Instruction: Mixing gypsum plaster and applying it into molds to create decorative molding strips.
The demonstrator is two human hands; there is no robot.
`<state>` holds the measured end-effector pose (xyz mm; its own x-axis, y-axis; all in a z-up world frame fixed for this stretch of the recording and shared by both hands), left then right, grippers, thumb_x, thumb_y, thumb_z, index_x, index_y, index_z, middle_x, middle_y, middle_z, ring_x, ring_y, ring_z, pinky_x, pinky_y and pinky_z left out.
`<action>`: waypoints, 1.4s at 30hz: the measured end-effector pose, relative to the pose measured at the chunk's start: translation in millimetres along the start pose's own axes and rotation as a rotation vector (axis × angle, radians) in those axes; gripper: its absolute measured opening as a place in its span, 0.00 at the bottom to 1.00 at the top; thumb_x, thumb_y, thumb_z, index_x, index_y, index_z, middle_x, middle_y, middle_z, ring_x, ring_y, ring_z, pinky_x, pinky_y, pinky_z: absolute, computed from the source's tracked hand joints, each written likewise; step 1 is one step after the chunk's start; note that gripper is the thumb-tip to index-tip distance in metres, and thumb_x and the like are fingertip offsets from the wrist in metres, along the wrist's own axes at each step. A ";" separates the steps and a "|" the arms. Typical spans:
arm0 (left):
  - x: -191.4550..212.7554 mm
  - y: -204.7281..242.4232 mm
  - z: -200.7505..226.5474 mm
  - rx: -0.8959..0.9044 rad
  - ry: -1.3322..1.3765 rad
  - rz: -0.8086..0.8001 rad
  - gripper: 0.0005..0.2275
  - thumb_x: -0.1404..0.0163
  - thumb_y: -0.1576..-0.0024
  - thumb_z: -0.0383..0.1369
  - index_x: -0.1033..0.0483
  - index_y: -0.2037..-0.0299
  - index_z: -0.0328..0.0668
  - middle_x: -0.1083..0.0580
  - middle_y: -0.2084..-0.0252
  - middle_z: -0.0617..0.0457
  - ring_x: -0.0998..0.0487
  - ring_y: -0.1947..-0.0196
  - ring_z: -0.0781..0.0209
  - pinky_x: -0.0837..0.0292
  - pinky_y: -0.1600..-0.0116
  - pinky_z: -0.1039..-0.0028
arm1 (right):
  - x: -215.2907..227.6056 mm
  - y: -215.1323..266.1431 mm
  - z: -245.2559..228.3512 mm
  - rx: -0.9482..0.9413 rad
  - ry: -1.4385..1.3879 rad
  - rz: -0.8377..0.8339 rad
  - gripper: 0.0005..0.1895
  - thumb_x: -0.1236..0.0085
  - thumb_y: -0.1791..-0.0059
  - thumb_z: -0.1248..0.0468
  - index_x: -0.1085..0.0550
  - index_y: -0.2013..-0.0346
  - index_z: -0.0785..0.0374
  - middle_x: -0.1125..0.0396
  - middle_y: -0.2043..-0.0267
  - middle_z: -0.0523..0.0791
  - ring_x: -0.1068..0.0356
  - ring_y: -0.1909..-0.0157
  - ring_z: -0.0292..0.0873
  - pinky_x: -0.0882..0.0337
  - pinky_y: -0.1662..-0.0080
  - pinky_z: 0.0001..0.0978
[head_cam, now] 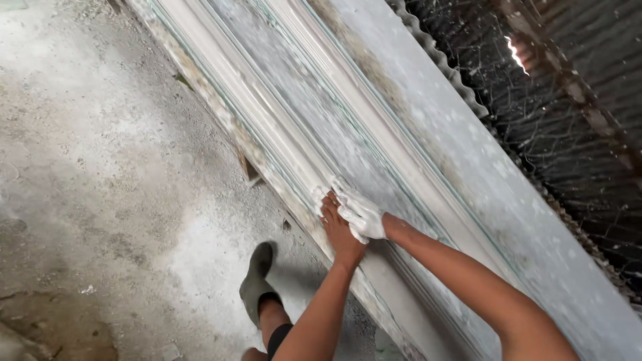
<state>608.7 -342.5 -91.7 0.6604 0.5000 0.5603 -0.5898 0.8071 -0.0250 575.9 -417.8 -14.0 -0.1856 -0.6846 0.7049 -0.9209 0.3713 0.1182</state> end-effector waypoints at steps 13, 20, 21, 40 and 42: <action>-109.5 332.2 108.1 0.089 0.062 -0.082 0.48 0.42 0.50 0.46 0.60 0.26 0.32 0.56 0.24 0.33 0.55 0.26 0.27 0.62 0.26 0.43 | -66.8 363.6 21.5 -0.051 0.108 -0.012 0.33 0.63 0.42 0.57 0.49 0.26 0.71 0.60 0.19 0.57 0.63 0.17 0.52 0.60 0.23 0.39; -189.7 509.2 149.3 0.023 0.002 -0.046 0.45 0.45 0.47 0.44 0.58 0.24 0.33 0.56 0.22 0.34 0.54 0.25 0.27 0.62 0.26 0.42 | -94.2 552.8 10.4 -0.079 -0.013 -0.058 0.35 0.60 0.44 0.60 0.53 0.26 0.76 0.66 0.19 0.60 0.70 0.18 0.55 0.67 0.25 0.43; -204.6 539.8 154.0 0.014 -0.015 -0.037 0.44 0.45 0.46 0.44 0.58 0.24 0.33 0.55 0.22 0.34 0.54 0.25 0.26 0.62 0.26 0.41 | -102.0 586.6 17.0 -0.057 -0.077 -0.041 0.36 0.60 0.43 0.60 0.54 0.26 0.77 0.66 0.19 0.61 0.71 0.19 0.56 0.68 0.26 0.43; -330.4 863.3 247.0 -0.006 0.059 -0.107 0.50 0.44 0.46 0.44 0.69 0.25 0.27 0.64 0.22 0.28 0.65 0.23 0.26 0.72 0.24 0.46 | -262.2 1049.6 52.9 -0.311 -0.724 1.016 0.34 0.77 0.41 0.52 0.44 0.28 0.73 0.43 0.27 0.56 0.44 0.24 0.51 0.45 0.26 0.39; -340.5 882.6 246.2 -0.109 -0.191 -0.089 0.45 0.47 0.46 0.39 0.64 0.24 0.29 0.61 0.20 0.31 0.64 0.20 0.28 0.71 0.22 0.46 | -299.1 1042.6 77.5 -0.140 -1.264 0.961 0.34 0.75 0.41 0.51 0.46 0.26 0.71 0.46 0.26 0.53 0.47 0.25 0.50 0.50 0.26 0.41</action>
<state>-251.2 122.4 -100.7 0.6014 0.3651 0.7106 -0.4729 0.8796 -0.0517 -355.4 125.5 -155.8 -0.8708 -0.2026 -0.4479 -0.2752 0.9559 0.1026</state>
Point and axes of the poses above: each hand's wrist, its own y-axis away from the middle knuckle, its own x-axis out of the back of the hand, z = x × y, the point moved 4 cm from there along -y, towards the middle knuckle
